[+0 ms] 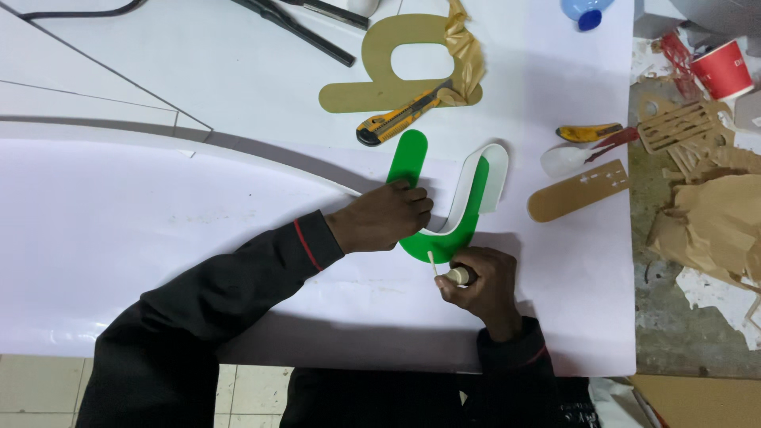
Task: The person assembles a green letter-shaped object by applying glue to a white backing piece and pressing it onto the green letter. They repeatedly apply glue and press the pieces together to secure the bond.
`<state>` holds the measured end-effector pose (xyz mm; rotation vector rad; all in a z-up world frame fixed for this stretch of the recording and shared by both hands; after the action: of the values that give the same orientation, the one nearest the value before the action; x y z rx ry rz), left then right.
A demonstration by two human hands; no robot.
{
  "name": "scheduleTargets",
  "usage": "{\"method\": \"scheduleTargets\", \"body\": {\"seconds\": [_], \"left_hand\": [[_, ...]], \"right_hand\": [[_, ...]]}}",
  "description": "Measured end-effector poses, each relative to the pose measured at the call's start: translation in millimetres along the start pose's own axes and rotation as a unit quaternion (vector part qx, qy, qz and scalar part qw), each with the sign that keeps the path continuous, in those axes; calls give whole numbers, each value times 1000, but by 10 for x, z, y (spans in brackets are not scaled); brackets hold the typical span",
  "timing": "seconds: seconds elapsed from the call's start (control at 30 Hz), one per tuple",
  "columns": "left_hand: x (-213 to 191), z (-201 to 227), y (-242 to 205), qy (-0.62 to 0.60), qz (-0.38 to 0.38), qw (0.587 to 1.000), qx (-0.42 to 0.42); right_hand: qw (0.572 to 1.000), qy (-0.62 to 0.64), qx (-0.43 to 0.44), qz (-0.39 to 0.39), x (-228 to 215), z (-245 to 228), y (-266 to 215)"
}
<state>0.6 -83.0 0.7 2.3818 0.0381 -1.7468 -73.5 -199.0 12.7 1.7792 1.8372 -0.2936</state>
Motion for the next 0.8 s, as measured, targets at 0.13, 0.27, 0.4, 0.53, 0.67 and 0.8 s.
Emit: {"method": "scheduleTargets", "body": {"seconds": [0.13, 0.27, 0.4, 0.53, 0.67, 0.8], "left_hand": [[46, 12, -8, 19, 4, 1000, -2], [14, 3, -4, 31, -2, 1000, 4], [43, 24, -5, 31, 4, 999, 8], [21, 7, 6, 16, -6, 1000, 0], [20, -17, -4, 19, 7, 1000, -12], [-68, -24, -10, 8, 22, 1000, -15]], "right_hand": [[999, 0, -16, 37, -47, 39, -14], [998, -23, -14, 51, -137, 24, 26], [993, -81, -27, 80, -239, 63, 29], [992, -65, -17, 111, -492, 306, -60], [962, -87, 65, 251, -940, 424, -17], [933, -134, 190, 276, -1110, 417, 321]]}}
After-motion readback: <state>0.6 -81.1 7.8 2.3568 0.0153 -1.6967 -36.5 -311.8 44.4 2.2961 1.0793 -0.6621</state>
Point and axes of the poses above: each hand's wrist, its own y-axis towards the middle knuckle, its own x-axis out of the palm, z = x × y, the point moved 9 cm from there along y, towards the middle knuckle, and after that the axes turned 14 degrees about y, right-handed, at the moved point
